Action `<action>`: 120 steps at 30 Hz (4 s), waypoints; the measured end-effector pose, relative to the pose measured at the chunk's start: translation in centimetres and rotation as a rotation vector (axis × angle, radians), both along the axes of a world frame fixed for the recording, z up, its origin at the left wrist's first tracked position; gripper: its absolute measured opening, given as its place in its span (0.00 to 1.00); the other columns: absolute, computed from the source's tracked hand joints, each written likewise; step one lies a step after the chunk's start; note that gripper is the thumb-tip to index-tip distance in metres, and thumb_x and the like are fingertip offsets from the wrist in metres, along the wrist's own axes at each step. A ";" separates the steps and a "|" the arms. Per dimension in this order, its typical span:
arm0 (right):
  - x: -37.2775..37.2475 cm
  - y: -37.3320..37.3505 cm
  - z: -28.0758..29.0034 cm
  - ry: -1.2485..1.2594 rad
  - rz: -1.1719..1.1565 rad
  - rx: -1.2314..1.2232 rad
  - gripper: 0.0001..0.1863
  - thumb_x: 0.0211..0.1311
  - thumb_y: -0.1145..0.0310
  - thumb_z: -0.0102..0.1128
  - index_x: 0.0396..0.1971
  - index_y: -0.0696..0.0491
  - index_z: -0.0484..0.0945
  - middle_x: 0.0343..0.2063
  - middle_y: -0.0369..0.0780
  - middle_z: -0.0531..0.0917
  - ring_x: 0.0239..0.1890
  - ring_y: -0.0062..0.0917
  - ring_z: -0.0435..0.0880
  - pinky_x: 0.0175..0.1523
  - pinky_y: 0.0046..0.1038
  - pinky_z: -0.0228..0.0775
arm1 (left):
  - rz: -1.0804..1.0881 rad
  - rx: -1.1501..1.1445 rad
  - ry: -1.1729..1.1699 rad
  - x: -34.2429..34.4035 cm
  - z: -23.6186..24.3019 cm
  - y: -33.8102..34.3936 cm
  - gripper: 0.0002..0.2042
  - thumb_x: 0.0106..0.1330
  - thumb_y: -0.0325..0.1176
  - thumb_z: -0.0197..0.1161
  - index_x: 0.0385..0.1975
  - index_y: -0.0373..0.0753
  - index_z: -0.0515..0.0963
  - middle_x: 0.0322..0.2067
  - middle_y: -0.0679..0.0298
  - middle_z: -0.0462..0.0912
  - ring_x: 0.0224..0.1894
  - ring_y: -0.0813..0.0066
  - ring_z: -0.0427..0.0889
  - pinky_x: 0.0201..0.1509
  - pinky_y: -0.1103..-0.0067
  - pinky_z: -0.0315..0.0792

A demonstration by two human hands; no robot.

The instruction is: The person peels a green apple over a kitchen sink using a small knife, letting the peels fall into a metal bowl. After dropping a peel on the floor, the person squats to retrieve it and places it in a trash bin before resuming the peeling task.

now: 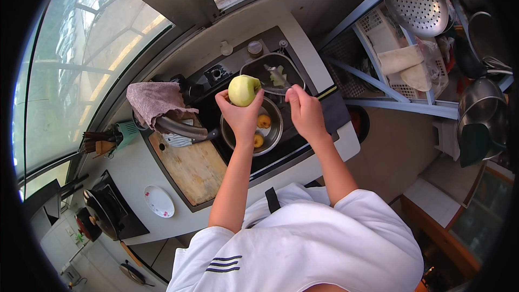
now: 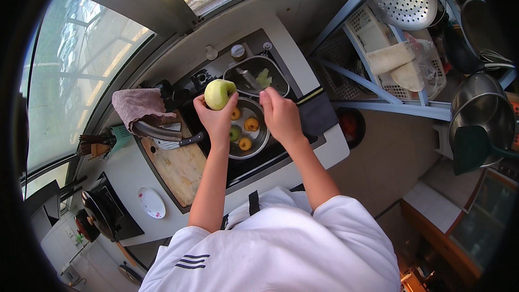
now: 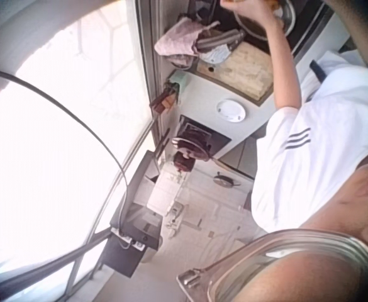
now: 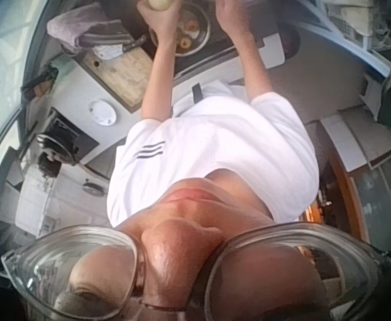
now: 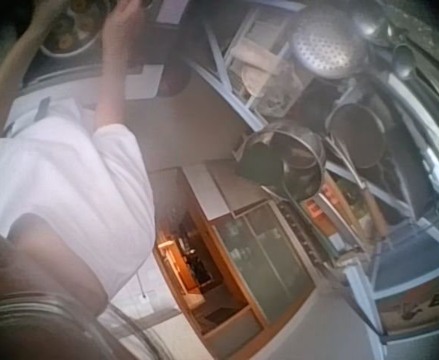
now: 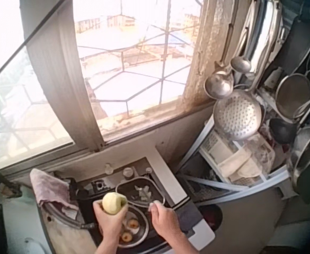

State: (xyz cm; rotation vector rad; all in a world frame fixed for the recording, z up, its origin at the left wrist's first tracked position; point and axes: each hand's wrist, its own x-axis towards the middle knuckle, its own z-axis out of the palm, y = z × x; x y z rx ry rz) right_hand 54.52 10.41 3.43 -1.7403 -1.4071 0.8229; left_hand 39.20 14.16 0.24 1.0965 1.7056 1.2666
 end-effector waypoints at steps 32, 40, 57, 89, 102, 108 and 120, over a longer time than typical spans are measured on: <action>6.9 11.7 -13.9 -0.455 -0.199 0.046 0.15 0.55 0.64 0.70 0.42 0.51 0.81 0.37 0.42 0.83 0.39 0.40 0.83 0.42 0.40 0.74 | -0.199 -0.161 -0.478 -2.6 -0.8 -2.0 0.25 0.56 0.23 0.70 0.54 0.35 0.70 0.48 0.62 0.79 0.51 0.74 0.79 0.56 0.78 0.72; 6.9 13.0 -16.3 -0.206 -0.214 -0.032 0.09 0.53 0.66 0.71 0.28 0.56 0.83 0.27 0.43 0.86 0.32 0.37 0.85 0.38 0.36 0.75 | -0.170 -0.174 -0.493 -4.0 -0.7 -3.1 0.26 0.55 0.23 0.71 0.54 0.35 0.70 0.48 0.62 0.79 0.50 0.74 0.79 0.56 0.77 0.72; -0.1 -1.0 -0.5 0.133 0.181 0.010 0.20 0.76 0.60 0.45 0.28 0.57 0.77 0.18 0.46 0.78 0.23 0.40 0.80 0.30 0.34 0.69 | -0.183 -0.044 -0.129 -2.2 -0.9 -2.5 0.28 0.46 0.27 0.78 0.47 0.36 0.71 0.41 0.60 0.81 0.43 0.74 0.82 0.47 0.79 0.77; 0.4 -1.7 1.0 -0.175 0.209 0.042 0.21 0.75 0.55 0.47 0.25 0.54 0.76 0.14 0.47 0.76 0.21 0.46 0.79 0.26 0.41 0.68 | -0.384 -0.024 -0.198 -2.1 2.7 -1.0 0.31 0.42 0.17 0.69 0.52 0.35 0.71 0.45 0.59 0.80 0.49 0.71 0.82 0.54 0.77 0.77; -1.5 -1.6 -0.7 -0.133 0.123 0.019 0.23 0.76 0.53 0.45 0.25 0.54 0.76 0.15 0.48 0.77 0.22 0.48 0.79 0.27 0.45 0.69 | -0.446 0.041 -0.044 -3.3 3.0 0.0 0.29 0.39 0.19 0.70 0.48 0.34 0.75 0.45 0.63 0.78 0.45 0.73 0.82 0.51 0.77 0.78; -1.2 0.1 -1.5 -0.160 0.000 -0.096 0.24 0.75 0.52 0.44 0.26 0.55 0.79 0.20 0.50 0.80 0.27 0.52 0.80 0.30 0.46 0.71 | -0.520 0.026 -0.052 -3.4 3.0 -1.1 0.29 0.39 0.18 0.69 0.49 0.35 0.75 0.45 0.63 0.78 0.45 0.72 0.83 0.51 0.78 0.78; 2.5 2.6 -4.8 -0.300 0.004 -0.196 0.26 0.75 0.52 0.43 0.26 0.56 0.79 0.24 0.49 0.83 0.31 0.48 0.82 0.37 0.44 0.73 | -0.297 -0.063 -0.236 -2.3 2.2 -2.0 0.28 0.44 0.22 0.74 0.48 0.36 0.70 0.42 0.60 0.80 0.42 0.73 0.83 0.47 0.78 0.79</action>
